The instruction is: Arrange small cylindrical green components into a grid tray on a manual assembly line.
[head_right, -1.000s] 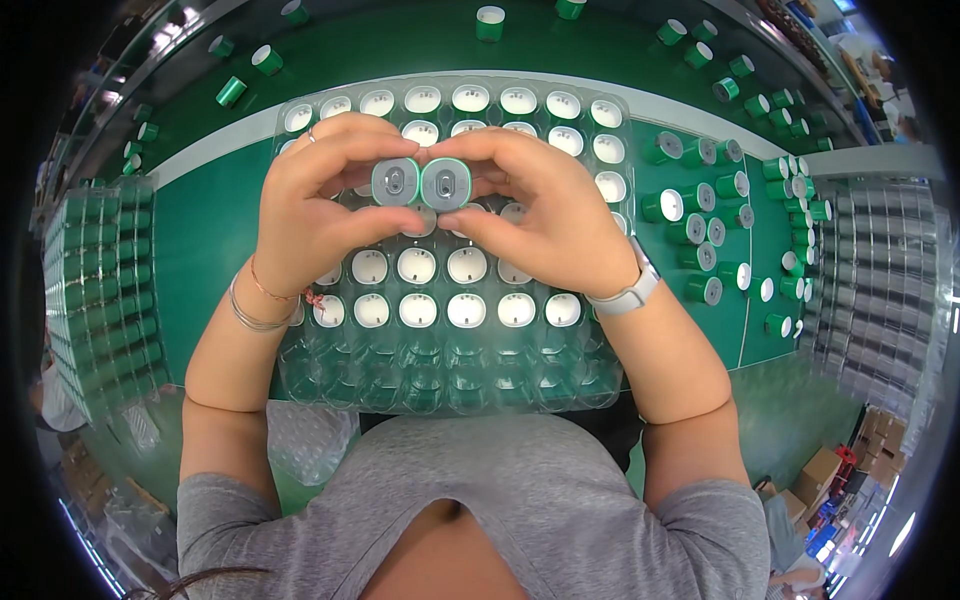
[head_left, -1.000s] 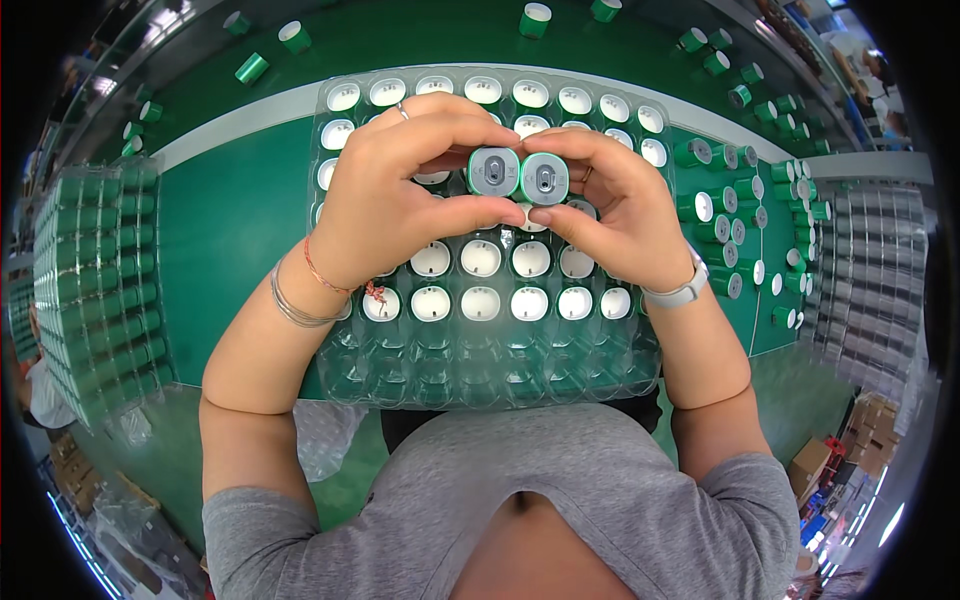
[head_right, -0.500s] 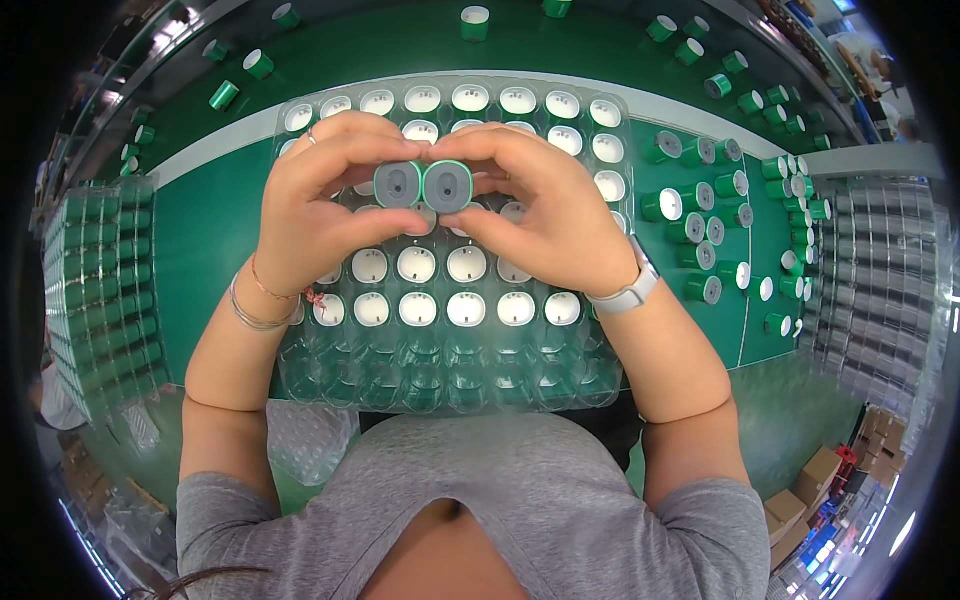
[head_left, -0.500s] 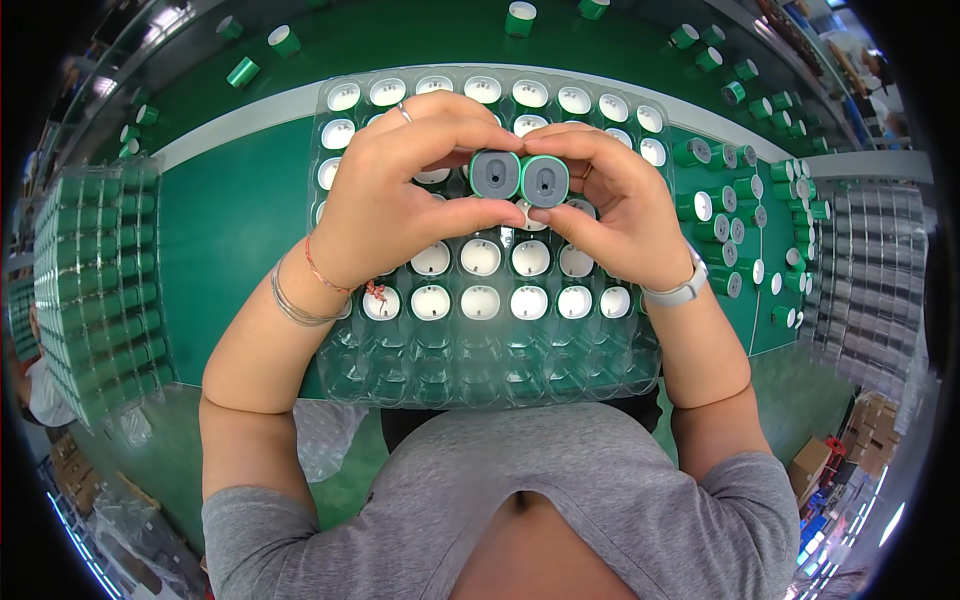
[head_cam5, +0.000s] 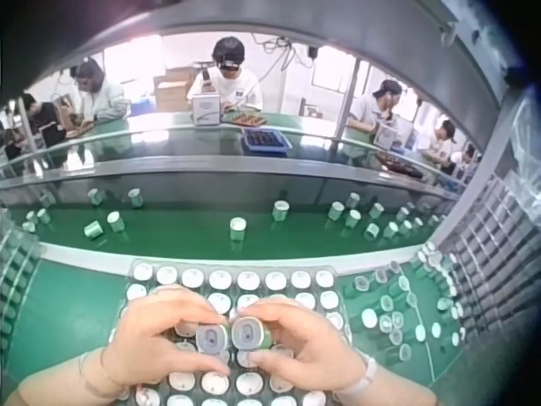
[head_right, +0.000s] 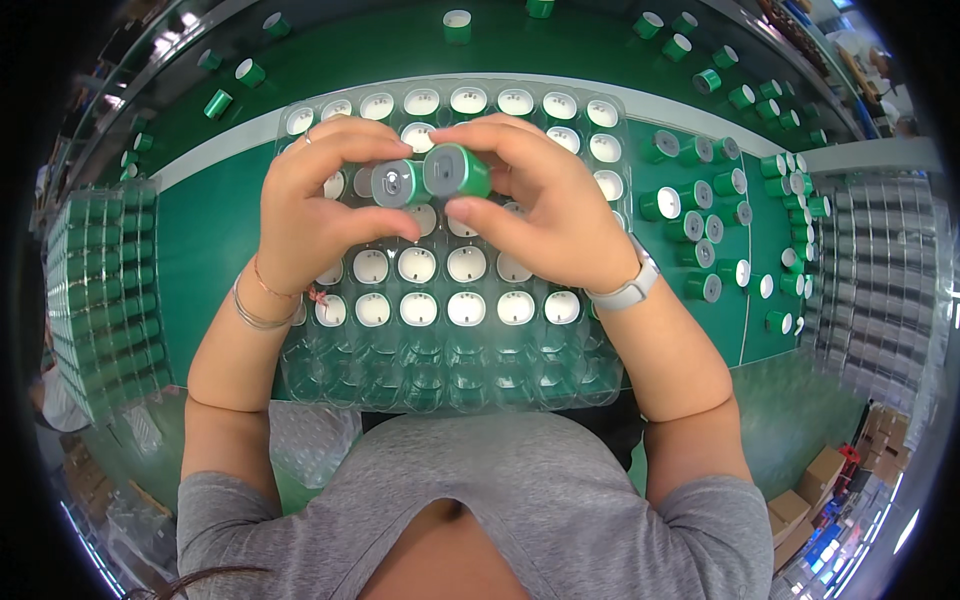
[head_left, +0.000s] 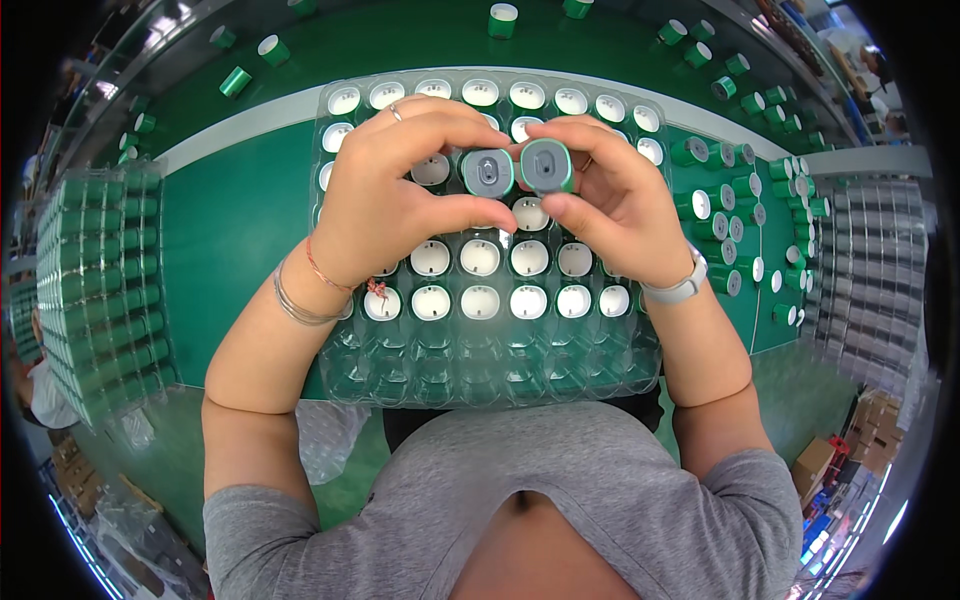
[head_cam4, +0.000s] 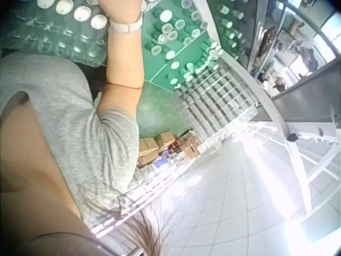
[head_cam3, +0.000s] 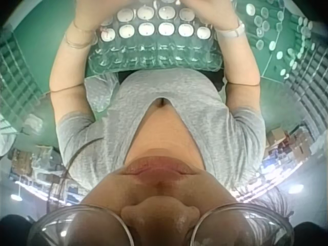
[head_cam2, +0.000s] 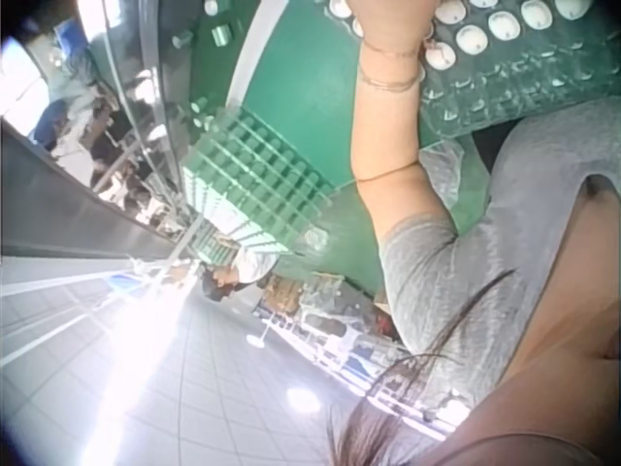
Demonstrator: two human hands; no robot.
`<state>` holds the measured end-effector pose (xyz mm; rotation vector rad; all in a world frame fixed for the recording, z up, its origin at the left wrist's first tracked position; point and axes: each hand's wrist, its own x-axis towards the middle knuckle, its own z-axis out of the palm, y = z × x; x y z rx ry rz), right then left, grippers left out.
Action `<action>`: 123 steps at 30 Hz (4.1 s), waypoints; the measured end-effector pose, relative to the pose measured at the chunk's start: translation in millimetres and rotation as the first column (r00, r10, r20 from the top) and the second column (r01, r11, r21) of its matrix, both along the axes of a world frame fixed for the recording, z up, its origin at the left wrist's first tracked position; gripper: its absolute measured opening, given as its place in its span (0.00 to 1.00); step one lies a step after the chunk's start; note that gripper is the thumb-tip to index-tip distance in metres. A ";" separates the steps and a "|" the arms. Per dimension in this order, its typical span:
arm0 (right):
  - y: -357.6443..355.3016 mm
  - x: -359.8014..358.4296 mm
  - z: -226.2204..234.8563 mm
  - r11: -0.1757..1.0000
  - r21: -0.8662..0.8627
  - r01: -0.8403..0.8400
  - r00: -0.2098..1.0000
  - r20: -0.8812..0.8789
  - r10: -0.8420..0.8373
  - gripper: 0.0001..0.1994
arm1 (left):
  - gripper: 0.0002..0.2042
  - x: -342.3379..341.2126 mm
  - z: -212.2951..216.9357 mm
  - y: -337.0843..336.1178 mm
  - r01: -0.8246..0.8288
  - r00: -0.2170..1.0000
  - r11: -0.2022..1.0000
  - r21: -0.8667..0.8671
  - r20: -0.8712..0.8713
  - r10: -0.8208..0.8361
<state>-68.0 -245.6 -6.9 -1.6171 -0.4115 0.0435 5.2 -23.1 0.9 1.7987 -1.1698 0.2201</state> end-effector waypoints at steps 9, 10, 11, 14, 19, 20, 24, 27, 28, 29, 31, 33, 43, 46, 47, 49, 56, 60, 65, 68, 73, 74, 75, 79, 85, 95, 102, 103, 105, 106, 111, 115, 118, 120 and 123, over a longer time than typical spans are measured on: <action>-0.6 2.2 8.3 0.911 0.199 0.361 0.932 -0.122 -0.342 0.10 | 0.20 -0.8 -2.0 -3.7 -0.096 0.698 0.969 -0.228 -0.709 -0.097; -6.4 3.2 12.0 0.910 0.181 0.374 0.926 -0.120 -0.357 0.10 | 0.21 0.9 -3.1 -1.5 -0.107 0.709 0.970 -0.219 -0.701 -0.080; -11.8 3.5 19.5 0.892 0.134 0.431 0.897 -0.167 -0.409 0.10 | 0.20 1.5 -4.9 -2.9 -0.115 0.718 0.966 -0.232 -0.692 -0.081; -23.9 -9.5 39.4 0.865 0.018 0.502 0.854 -0.167 -0.493 0.10 | 0.19 3.9 -6.7 -0.3 -0.103 0.701 0.970 -0.219 -0.708 -0.085; -35.8 -70.2 47.0 0.785 -0.527 0.327 0.945 0.193 -0.264 0.17 | 0.16 0.7 -9.0 -0.9 -0.099 0.680 0.966 -0.238 -0.725 -0.109; -35.0 -85.2 51.7 0.676 -0.667 0.312 0.950 0.241 -0.200 0.17 | 0.16 1.0 -9.3 -1.6 -0.100 0.674 0.969 -0.226 -0.732 -0.101; -39.7 -138.9 37.4 0.604 -0.705 0.372 0.925 0.226 -0.307 0.17 | 0.16 -1.0 -7.6 -4.8 -0.092 0.688 0.977 -0.191 -0.722 -0.076; -36.1 -159.9 34.8 0.542 -0.750 0.379 0.905 0.177 -0.388 0.17 | 0.16 -2.2 -12.1 -4.3 -0.099 0.710 0.976 -0.193 -0.701 -0.066; -36.6 -162.7 33.3 0.537 -0.750 0.385 0.901 0.179 -0.395 0.17 | 0.16 -2.3 -12.0 -4.2 -0.090 0.711 0.977 -0.194 -0.700 -0.073; -37.6 -164.6 31.3 0.526 -0.757 0.387 0.899 0.182 -0.399 0.17 | 0.16 -2.5 -11.7 -3.7 -0.091 0.716 0.978 -0.186 -0.695 -0.066; -37.7 -164.4 29.9 0.514 -0.762 0.394 0.894 0.188 -0.406 0.16 | 0.15 -2.8 -11.0 -5.0 -0.088 0.724 0.980 -0.179 -0.687 -0.061; -35.7 -160.5 29.5 0.512 -0.750 0.419 0.897 0.254 -0.362 0.16 | 0.15 -2.3 -11.7 -6.6 -0.071 0.716 0.979 -0.192 -0.693 -0.084; -34.7 -152.3 39.4 0.457 -0.815 0.357 0.912 0.198 -0.360 0.17 | 0.15 -0.9 -10.9 -2.7 -0.064 0.705 0.981 -0.181 -0.704 -0.084; -32.2 -134.5 42.8 0.461 -0.793 0.399 0.897 0.233 -0.375 0.20 | 0.18 -5.2 -9.0 -2.3 0.016 0.744 0.971 -0.240 -0.645 -0.171; -26.9 -123.6 45.5 0.557 -0.717 0.418 0.899 0.239 -0.367 0.22 | 0.20 -7.6 -9.6 -2.5 0.088 0.703 0.955 -0.283 -0.662 -0.261; -10.9 -100.9 46.5 0.727 -0.549 0.413 0.911 0.235 -0.340 0.26 | 0.26 -11.1 -3.3 -1.8 0.212 0.618 0.937 -0.279 -0.704 -0.350; 29.0 -52.3 36.6 0.876 -0.398 0.274 0.903 0.419 -0.092 0.23 | 0.29 -17.4 0.0 -4.2 0.403 0.445 0.853 -0.333 -0.743 -0.500; 19.1 -70.0 55.6 0.807 -0.535 0.250 0.961 0.239 -0.139 0.19 | 0.24 -13.7 -9.1 -1.2 0.241 0.541 0.916 -0.320 -0.739 -0.401; -15.6 -115.1 47.2 0.710 -0.699 0.086 0.996 0.034 -0.087 0.17 | 0.18 -11.5 -12.1 -1.4 0.209 0.558 0.950 -0.231 -0.770 -0.309; -23.1 -129.3 41.9 0.709 -0.702 0.065 0.994 -0.014 -0.105 0.16 | 0.15 -12.9 -10.5 -4.0 0.202 0.592 0.964 -0.176 -0.762 -0.263; -27.1 -128.9 45.8 0.718 -0.693 0.060 0.995 -0.019 -0.101 0.15 | 0.14 -10.3 -11.6 -6.8 0.204 0.620 0.969 -0.136 -0.748 -0.235; -28.0 -128.6 47.6 0.700 -0.713 0.032 0.997 -0.025 -0.072 0.15 | 0.14 -10.3 -11.1 -6.4 0.208 0.621 0.969 -0.136 -0.747 -0.238; -29.2 -129.0 48.7 0.699 -0.714 0.037 0.997 -0.021 -0.074 0.15 | 0.14 -10.6 -10.0 -5.5 0.198 0.614 0.971 -0.133 -0.756 -0.228; -35.8 -130.0 40.3 0.637 -0.771 0.011 1.000 0.007 -0.008 0.17 | 0.15 -10.5 -10.8 -3.6 0.243 0.631 0.965 -0.098 -0.740 -0.234; -44.4 -116.2 59.2 0.611 -0.790 0.047 0.998 0.012 -0.062 0.29 | 0.14 -14.5 -7.3 -3.4 0.210 0.660 0.977 -0.038 -0.732 -0.170; -299.7 61.2 4.7 -0.080 -0.918 0.389 0.677 0.343 -0.651 0.41 | 0.14 -9.7 -4.4 -8.0 0.202 0.641 0.979 -0.001 -0.756 -0.132; -328.9 147.7 -41.7 -0.117 -0.923 0.365 0.545 0.314 -0.777 0.44 | 0.13 -11.4 -4.8 -2.0 0.161 0.657 0.987 0.019 -0.748 -0.093; -330.3 155.2 -42.4 -0.134 -0.925 0.355 0.506 0.311 -0.804 0.42 | 0.13 -10.5 -4.7 -3.2 0.164 0.663 0.986 0.011 -0.742 -0.102; -334.5 163.2 -42.8 -0.152 -0.925 0.347 0.467 0.311 -0.828 0.39 | 0.12 -9.1 -4.0 -4.5 0.168 0.668 0.986 0.019 -0.738 -0.100; -335.5 162.1 -41.3 -0.108 -0.922 0.372 0.488 0.293 -0.822 0.35 | 0.12 -8.9 -4.3 -3.8 0.178 0.669 0.984 0.028 -0.736 -0.100; -288.7 147.5 -4.8 -0.075 -0.812 0.578 0.518 0.437 -0.735 0.25 | 0.12 -9.1 -1.3 -1.9 0.169 0.685 0.985 0.018 -0.721 -0.104; -159.0 80.7 50.4 0.625 -0.422 0.656 0.686 -0.012 -0.728 0.20 | 0.15 -12.3 1.2 -5.9 0.079 0.713 0.996 -0.028 -0.697 -0.076; -65.5 18.1 68.5 0.876 -0.234 0.422 0.810 -0.337 -0.480 0.17 | 0.22 -15.7 -2.8 -3.1 0.018 0.712 0.997 -0.074 -0.699 -0.065; -26.6 -11.9 66.0 0.943 -0.165 0.288 0.794 -0.510 -0.331 0.17 | 0.26 -18.8 1.7 -4.1 0.008 0.686 0.995 -0.099 -0.723 -0.077; 4.1 -26.4 55.0 0.983 -0.082 0.164 0.777 -0.603 -0.180 0.17 | 0.32 -21.1 7.0 -6.6 0.074 0.694 0.981 -0.181 -0.697 -0.181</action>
